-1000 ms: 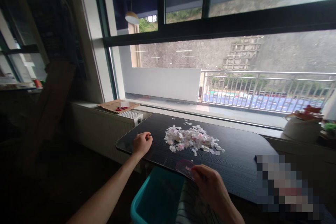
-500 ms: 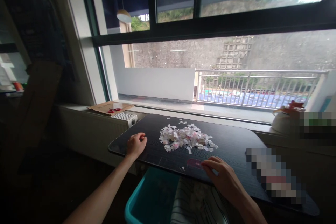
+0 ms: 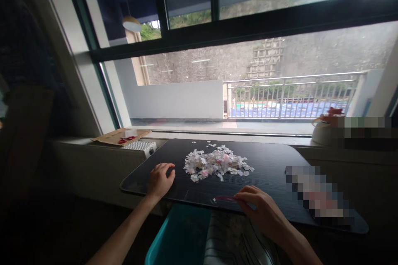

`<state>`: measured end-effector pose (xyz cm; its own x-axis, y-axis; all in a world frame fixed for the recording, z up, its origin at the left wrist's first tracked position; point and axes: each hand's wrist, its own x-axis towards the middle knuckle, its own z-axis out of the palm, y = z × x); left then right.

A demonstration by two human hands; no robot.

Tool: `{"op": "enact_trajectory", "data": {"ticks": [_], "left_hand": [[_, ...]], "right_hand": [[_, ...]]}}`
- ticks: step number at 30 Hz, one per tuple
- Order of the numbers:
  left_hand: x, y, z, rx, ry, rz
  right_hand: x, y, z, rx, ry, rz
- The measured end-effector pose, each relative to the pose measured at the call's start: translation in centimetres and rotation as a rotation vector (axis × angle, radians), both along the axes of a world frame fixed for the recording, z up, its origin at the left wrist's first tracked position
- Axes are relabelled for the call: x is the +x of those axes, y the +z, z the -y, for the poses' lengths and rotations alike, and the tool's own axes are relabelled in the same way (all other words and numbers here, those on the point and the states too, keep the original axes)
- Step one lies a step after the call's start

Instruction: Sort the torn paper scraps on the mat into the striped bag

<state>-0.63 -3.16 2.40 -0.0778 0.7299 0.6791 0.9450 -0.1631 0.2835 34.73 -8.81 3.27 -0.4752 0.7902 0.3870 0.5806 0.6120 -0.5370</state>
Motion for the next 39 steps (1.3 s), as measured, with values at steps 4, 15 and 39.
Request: {"op": "enact_trajectory", "data": {"ticks": [4, 15, 39], "left_hand": [[3.4, 0.0, 2.0, -0.039, -0.281, 0.016], [6.0, 1.0, 3.9, -0.151, -0.476, -0.108], [6.1, 0.2, 4.5, -0.281, -0.532, -0.245]], "right_hand": [[-0.7, 0.2, 0.0, 0.017, 0.009, 0.012], [0.2, 1.3, 1.5, 0.015, -0.035, 0.051], [3.1, 0.2, 3.8, 0.041, -0.107, 0.005]]}}
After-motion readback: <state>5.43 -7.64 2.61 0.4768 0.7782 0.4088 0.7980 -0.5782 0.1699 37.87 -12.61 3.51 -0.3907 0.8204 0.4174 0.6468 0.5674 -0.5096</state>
